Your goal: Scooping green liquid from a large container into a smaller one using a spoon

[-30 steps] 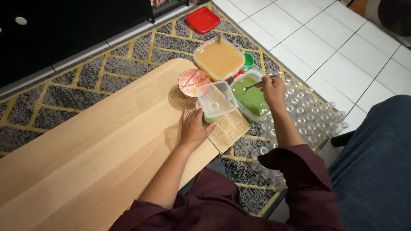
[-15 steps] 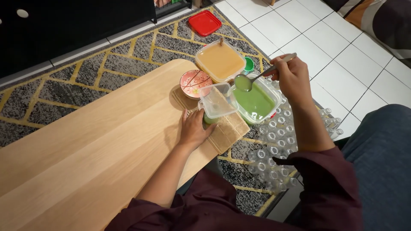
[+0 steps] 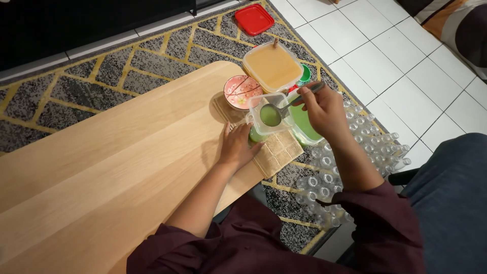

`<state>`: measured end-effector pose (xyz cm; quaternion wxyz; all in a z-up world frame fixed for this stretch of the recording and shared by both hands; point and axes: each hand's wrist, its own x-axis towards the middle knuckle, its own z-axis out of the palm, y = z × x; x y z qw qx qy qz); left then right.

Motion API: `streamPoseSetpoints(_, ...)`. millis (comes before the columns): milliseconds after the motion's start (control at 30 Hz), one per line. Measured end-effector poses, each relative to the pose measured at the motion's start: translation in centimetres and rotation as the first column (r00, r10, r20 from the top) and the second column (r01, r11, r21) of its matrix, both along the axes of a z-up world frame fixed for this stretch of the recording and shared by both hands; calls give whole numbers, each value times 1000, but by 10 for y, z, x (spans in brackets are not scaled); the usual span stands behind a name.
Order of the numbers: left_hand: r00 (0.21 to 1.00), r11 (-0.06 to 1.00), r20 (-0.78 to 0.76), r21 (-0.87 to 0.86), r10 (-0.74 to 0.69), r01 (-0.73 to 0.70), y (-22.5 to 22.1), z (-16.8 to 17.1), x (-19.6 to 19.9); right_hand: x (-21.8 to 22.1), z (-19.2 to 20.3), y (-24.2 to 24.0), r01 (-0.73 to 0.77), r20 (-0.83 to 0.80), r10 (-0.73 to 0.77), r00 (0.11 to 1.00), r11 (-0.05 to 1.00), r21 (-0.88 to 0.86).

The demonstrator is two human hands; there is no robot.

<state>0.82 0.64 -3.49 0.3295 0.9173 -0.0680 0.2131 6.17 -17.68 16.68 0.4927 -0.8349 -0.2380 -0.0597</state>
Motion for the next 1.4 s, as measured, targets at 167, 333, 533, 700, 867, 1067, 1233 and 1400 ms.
streamPoseSetpoints(167, 999, 1000, -34, -6, -13, 13, 1, 2, 0, -6, -4, -1, 30, 105, -23, 994, 998, -57)
streamPoseSetpoints(333, 997, 1000, -71, -18, -23, 22, 1, 5, -2, -13, 0, 1, 31, 195, -17, 981, 997, -71)
streamPoseSetpoints(533, 999, 1000, -42, 0, 5, -5, -2, 5, -3, -8, -11, -7, 19, 348, 10, 938, 997, -79)
streamPoseSetpoints(700, 999, 1000, -50, -6, 0, 0, -1, 4, -3, -8, -15, -10, -19, 649, 113, 752, 989, -149)
streamPoseSetpoints(867, 1000, 1000, -6, 9, 15, -15, -1, 8, -4, 5, -40, -22, -104, 769, 209, 605, 977, -184)
streamPoseSetpoints(1067, 997, 1000, -80, 14, 11, -9, -2, 12, -4, 11, -61, -32, -169, 843, 239, 482, 969, -178)
streamPoseSetpoints(1233, 999, 1000, -44, 14, 10, -10, -1, 5, -2, 12, -48, -36, -153, 572, -14, 820, 958, 243)
streamPoseSetpoints(1400, 999, 998, 19, 40, 38, -38, -3, 4, 0, 50, -105, -61, 312, 100, -444, 891, 756, 575)
